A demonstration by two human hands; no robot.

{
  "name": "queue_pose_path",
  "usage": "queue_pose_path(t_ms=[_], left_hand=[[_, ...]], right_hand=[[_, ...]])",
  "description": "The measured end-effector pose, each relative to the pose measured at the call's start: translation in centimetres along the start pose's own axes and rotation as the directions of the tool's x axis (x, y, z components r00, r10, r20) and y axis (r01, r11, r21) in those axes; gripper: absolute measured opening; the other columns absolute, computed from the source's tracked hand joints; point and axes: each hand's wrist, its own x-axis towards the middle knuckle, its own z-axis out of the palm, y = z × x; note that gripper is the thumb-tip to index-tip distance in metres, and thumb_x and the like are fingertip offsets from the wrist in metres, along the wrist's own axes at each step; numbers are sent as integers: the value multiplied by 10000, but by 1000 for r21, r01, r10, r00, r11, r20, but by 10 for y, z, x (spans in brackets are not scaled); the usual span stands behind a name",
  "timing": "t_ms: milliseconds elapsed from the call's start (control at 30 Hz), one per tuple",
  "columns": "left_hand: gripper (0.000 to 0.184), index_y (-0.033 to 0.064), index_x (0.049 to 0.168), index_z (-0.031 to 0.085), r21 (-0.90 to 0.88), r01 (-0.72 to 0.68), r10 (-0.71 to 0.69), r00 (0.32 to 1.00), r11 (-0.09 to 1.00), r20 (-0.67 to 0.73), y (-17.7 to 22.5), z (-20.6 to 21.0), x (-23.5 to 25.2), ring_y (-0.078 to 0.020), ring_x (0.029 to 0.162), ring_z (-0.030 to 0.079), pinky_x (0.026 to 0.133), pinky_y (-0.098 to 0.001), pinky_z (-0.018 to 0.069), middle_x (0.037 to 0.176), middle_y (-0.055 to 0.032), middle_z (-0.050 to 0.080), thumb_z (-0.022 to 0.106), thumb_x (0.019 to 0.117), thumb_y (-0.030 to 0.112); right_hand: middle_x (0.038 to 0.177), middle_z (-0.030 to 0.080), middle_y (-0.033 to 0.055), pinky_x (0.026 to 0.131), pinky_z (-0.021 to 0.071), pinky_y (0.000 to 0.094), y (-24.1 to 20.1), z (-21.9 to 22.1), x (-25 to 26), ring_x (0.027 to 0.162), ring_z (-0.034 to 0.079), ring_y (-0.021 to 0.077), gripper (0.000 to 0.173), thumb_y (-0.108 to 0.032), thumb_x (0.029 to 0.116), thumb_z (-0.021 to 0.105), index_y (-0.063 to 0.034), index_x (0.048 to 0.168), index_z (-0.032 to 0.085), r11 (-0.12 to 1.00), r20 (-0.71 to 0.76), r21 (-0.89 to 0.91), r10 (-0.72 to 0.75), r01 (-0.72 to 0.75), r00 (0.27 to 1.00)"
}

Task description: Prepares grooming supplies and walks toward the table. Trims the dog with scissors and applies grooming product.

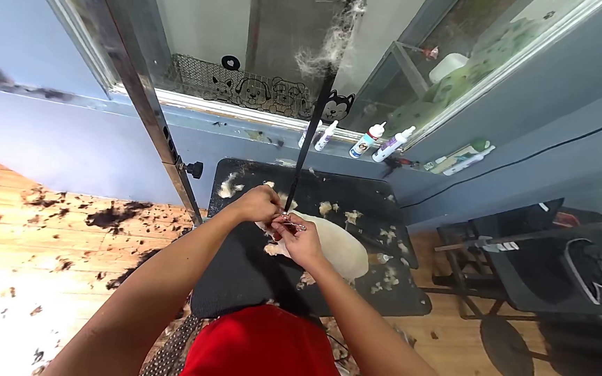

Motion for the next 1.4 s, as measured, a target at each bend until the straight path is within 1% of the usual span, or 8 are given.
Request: queue_pose_path(t_ms=[233, 433, 633, 800, 933, 1033, 1167, 1400], left_hand=[[181, 144, 862, 773, 24, -5, 4, 1000, 1000, 17, 0, 3, 0, -173, 759, 656, 711, -466, 521, 774, -20, 696, 654, 972, 224], [166, 125, 912, 784, -4, 15, -15, 1000, 1000, 5, 2, 5, 2, -208, 850, 679, 784, -502, 540, 867, -57, 719, 644, 971, 192], [174, 135, 894, 782, 17, 13, -13, 1000, 1000, 14, -2, -1, 4, -196, 836, 664, 766, -494, 530, 849, -45, 705, 645, 973, 208], [178, 130, 892, 781, -13, 19, -19, 1000, 1000, 6, -4, -3, 4, -181, 801, 666, 745, -472, 531, 814, -38, 707, 634, 975, 186], [171, 135, 876, 776, -13, 37, -37, 999, 999, 15, 1, -2, 4, -177, 777, 659, 729, -468, 527, 800, -32, 701, 648, 972, 197], [170, 132, 862, 771, -15, 37, -37, 999, 999, 5, 0, -1, 4, -187, 768, 664, 718, -483, 530, 786, -37, 701, 644, 959, 190], [169, 125, 882, 781, -30, 40, -39, 999, 999, 12, -1, -3, 2, -176, 776, 665, 731, -468, 531, 799, -39, 709, 652, 970, 191], [173, 131, 895, 785, -63, 33, -34, 999, 997, -7, -2, 0, 4, -194, 810, 679, 753, -500, 543, 822, -49, 718, 650, 965, 213]], right_hand=[[823, 752, -8, 682, 633, 303, 10, 8, 0, 717, 715, 72, 76, -162, 923, 766, -93, 947, 746, 978, -125, -170, -144, 122, 982], [807, 748, 116, 627, 659, 396, -16, 25, -11, 651, 745, 239, 269, -300, 1001, 698, -32, 981, 685, 895, -268, 344, 384, -284, 884], [842, 738, 166, 681, 648, 404, -20, 11, -1, 695, 743, 261, 228, -194, 1046, 617, 32, 1081, 610, 696, -296, 681, 546, -228, 784], [834, 759, 106, 686, 670, 377, -11, 4, -10, 696, 756, 215, 149, -140, 1032, 632, 4, 1037, 669, 978, -283, 203, 103, -46, 954], [921, 752, 28, 749, 644, 308, 7, 12, -13, 801, 728, 99, 124, -154, 985, 693, -58, 1043, 746, 952, -170, -192, -270, 237, 948], [915, 768, 94, 758, 666, 384, -4, 14, -12, 785, 766, 201, 190, -184, 1049, 609, -20, 1111, 682, 980, -228, 188, 110, -67, 967], [873, 743, 179, 722, 649, 423, -6, 6, 1, 736, 752, 281, 192, -174, 1057, 593, 3, 1131, 597, 713, -245, 679, 446, -176, 861], [897, 756, 33, 743, 649, 319, 12, -5, -8, 790, 736, 113, 143, -164, 1006, 663, -45, 1033, 736, 949, -109, -187, -278, 255, 954]])
